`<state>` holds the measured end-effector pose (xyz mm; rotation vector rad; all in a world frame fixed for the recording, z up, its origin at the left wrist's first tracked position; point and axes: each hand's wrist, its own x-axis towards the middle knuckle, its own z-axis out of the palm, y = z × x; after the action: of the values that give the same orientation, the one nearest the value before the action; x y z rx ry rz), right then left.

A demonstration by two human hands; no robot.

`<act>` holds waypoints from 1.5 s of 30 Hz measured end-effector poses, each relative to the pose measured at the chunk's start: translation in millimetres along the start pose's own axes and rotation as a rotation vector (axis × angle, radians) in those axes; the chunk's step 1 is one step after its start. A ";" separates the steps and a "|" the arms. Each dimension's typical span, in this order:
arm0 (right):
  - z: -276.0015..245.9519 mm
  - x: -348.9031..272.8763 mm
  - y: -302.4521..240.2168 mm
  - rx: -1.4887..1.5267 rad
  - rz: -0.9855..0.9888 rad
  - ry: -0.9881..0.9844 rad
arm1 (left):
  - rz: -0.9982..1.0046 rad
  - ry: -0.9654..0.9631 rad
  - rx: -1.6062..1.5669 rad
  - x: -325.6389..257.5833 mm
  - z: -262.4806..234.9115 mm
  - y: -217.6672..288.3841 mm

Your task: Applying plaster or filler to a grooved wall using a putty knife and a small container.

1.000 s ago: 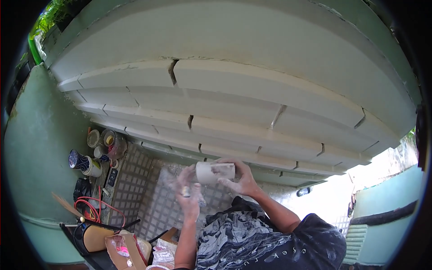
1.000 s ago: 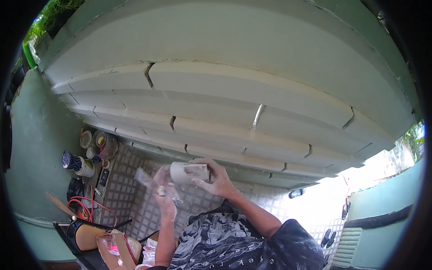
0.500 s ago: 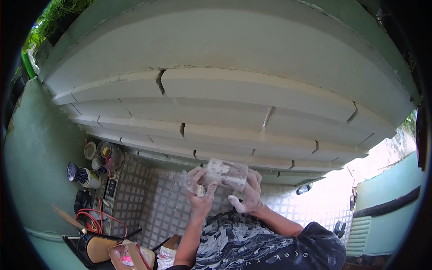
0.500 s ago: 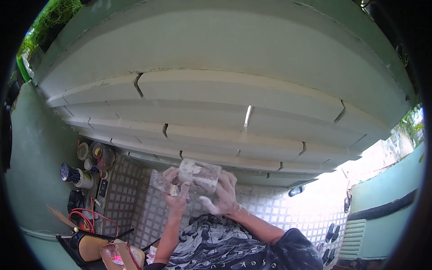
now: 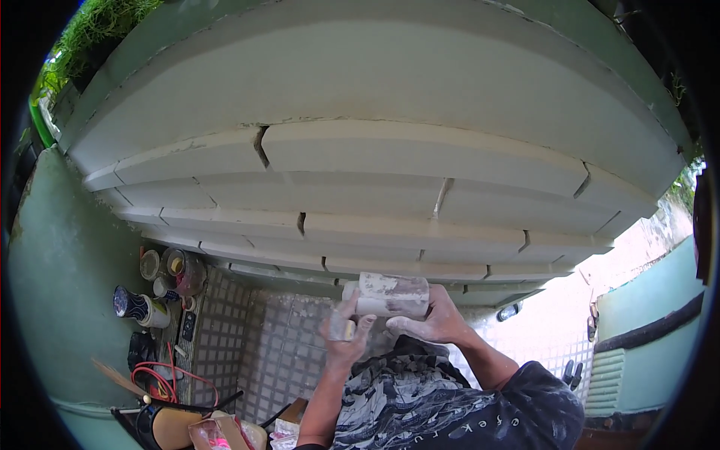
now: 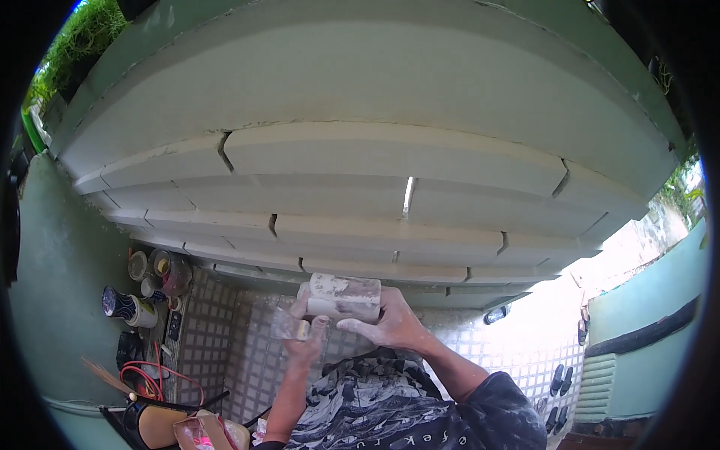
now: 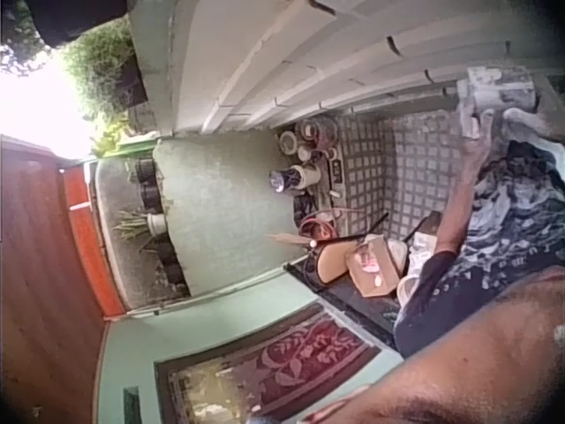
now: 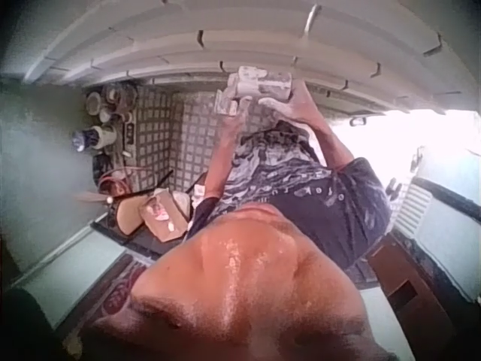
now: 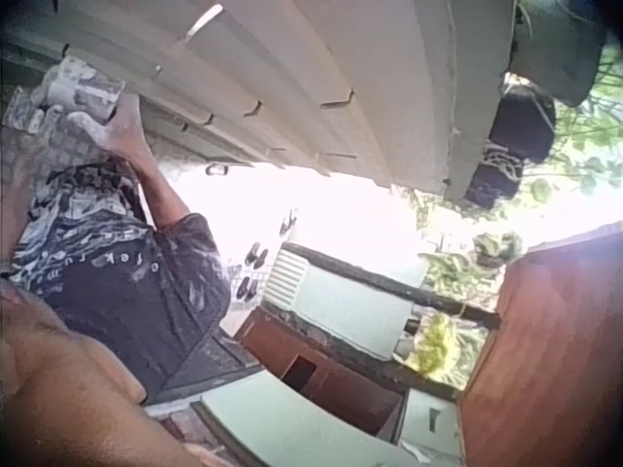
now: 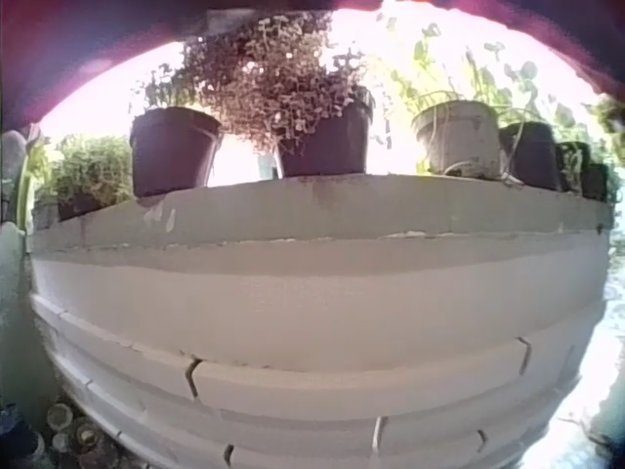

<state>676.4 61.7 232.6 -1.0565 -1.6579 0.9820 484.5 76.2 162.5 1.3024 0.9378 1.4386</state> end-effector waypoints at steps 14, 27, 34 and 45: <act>18.5 29.1 10.1 0.127 0.069 0.122 | -0.063 0.198 -0.151 12.9 5.9 47.2; 12.4 35.1 8.1 -0.193 -0.303 -0.212 | -0.045 0.279 0.003 3.8 -6.2 23.5; 6.0 30.6 14.4 -0.376 -0.318 -0.017 | -0.217 0.311 -0.210 -1.8 -20.7 24.5; -18.6 181.8 -23.4 -1.337 -0.658 0.396 | -0.198 0.294 -0.176 -12.5 -28.0 13.8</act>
<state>649.1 227.4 308.3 -1.1993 -2.0339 -0.8802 454.6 62.1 168.5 0.8585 1.0720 1.5422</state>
